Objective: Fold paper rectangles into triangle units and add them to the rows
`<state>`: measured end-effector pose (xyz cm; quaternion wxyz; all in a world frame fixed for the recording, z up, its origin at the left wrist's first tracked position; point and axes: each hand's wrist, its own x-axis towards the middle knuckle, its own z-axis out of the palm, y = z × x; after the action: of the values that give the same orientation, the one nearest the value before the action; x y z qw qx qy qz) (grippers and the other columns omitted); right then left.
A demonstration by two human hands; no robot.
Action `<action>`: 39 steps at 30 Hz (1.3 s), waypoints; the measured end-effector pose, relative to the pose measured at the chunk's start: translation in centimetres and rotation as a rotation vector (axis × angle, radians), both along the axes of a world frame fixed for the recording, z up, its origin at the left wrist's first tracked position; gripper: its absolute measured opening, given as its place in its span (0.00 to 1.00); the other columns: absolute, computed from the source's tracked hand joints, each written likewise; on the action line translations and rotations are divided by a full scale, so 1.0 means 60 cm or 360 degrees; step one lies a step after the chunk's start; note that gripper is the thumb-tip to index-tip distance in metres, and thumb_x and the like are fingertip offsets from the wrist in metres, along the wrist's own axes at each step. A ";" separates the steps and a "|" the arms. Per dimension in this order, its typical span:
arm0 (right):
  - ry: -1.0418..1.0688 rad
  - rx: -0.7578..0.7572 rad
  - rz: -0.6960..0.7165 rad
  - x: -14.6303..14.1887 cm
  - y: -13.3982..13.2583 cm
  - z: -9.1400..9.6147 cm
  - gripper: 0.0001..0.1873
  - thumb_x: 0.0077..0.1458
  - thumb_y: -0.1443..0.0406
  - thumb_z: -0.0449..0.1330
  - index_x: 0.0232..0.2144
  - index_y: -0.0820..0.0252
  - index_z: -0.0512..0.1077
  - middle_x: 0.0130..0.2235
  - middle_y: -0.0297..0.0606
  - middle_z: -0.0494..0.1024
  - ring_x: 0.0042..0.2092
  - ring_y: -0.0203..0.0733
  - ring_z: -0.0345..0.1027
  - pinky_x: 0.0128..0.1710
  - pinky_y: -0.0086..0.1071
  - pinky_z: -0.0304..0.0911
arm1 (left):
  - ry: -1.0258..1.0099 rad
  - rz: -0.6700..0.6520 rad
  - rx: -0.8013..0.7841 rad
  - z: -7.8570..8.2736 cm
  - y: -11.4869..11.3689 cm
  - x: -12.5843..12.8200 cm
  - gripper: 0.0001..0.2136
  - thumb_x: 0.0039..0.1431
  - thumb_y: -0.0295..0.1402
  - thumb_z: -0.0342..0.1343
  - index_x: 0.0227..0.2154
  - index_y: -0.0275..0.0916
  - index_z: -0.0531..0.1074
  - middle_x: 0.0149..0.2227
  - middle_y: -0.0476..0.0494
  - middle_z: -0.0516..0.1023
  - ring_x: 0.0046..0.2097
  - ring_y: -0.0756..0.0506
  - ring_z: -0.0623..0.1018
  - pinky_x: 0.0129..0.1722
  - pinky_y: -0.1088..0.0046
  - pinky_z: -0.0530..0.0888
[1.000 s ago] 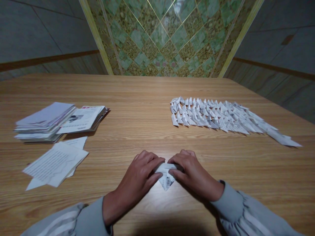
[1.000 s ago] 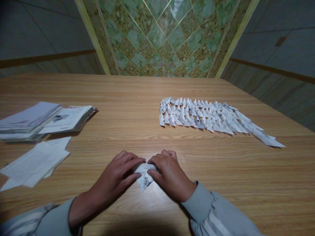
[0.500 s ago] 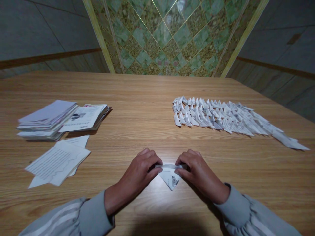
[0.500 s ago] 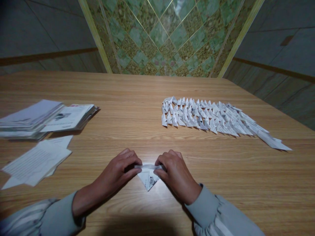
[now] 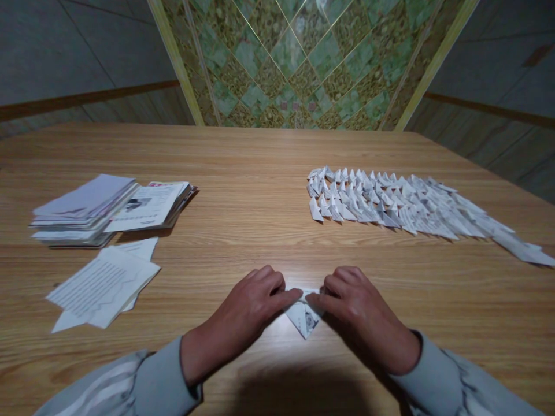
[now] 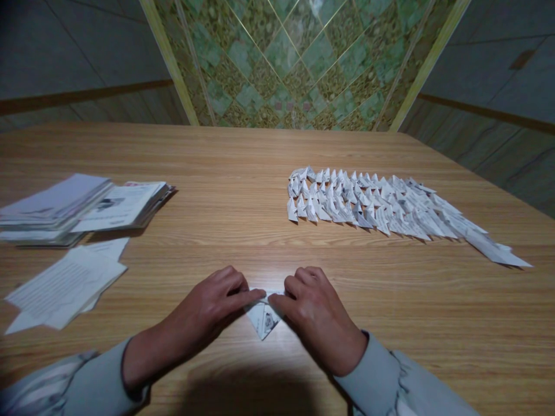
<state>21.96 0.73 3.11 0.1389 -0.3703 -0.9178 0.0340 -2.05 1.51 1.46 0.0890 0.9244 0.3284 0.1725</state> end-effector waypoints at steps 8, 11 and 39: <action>-0.0029 0.0204 0.0048 -0.002 -0.005 -0.003 0.05 0.60 0.63 0.63 0.40 0.51 0.77 0.29 0.34 0.69 0.35 0.44 0.57 0.41 0.40 0.52 | 0.0136 -0.0022 0.0177 -0.003 -0.005 -0.005 0.09 0.70 0.35 0.49 0.47 0.47 0.73 0.33 0.47 0.69 0.35 0.45 0.65 0.32 0.68 0.57; 0.0007 0.0278 0.0023 -0.004 -0.010 -0.006 0.05 0.61 0.63 0.63 0.41 0.52 0.77 0.29 0.33 0.69 0.36 0.44 0.58 0.46 0.41 0.53 | 0.0179 -0.0028 0.0219 -0.003 -0.008 -0.004 0.09 0.71 0.34 0.48 0.48 0.46 0.72 0.33 0.47 0.69 0.35 0.45 0.65 0.32 0.67 0.57; 0.0110 0.0241 -0.0381 0.042 -0.081 -0.057 0.18 0.64 0.69 0.55 0.55 0.53 0.70 0.51 0.39 0.76 0.52 0.48 0.63 0.63 0.48 0.40 | 0.0238 0.0010 0.0181 0.000 -0.027 -0.039 0.13 0.69 0.28 0.48 0.52 0.44 0.69 0.42 0.42 0.73 0.40 0.43 0.69 0.40 0.63 0.65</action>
<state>24.48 -4.15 -0.28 0.2008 -0.4644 -0.8617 -0.0394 -4.41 -0.11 1.47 0.0111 0.9372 0.3268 0.1217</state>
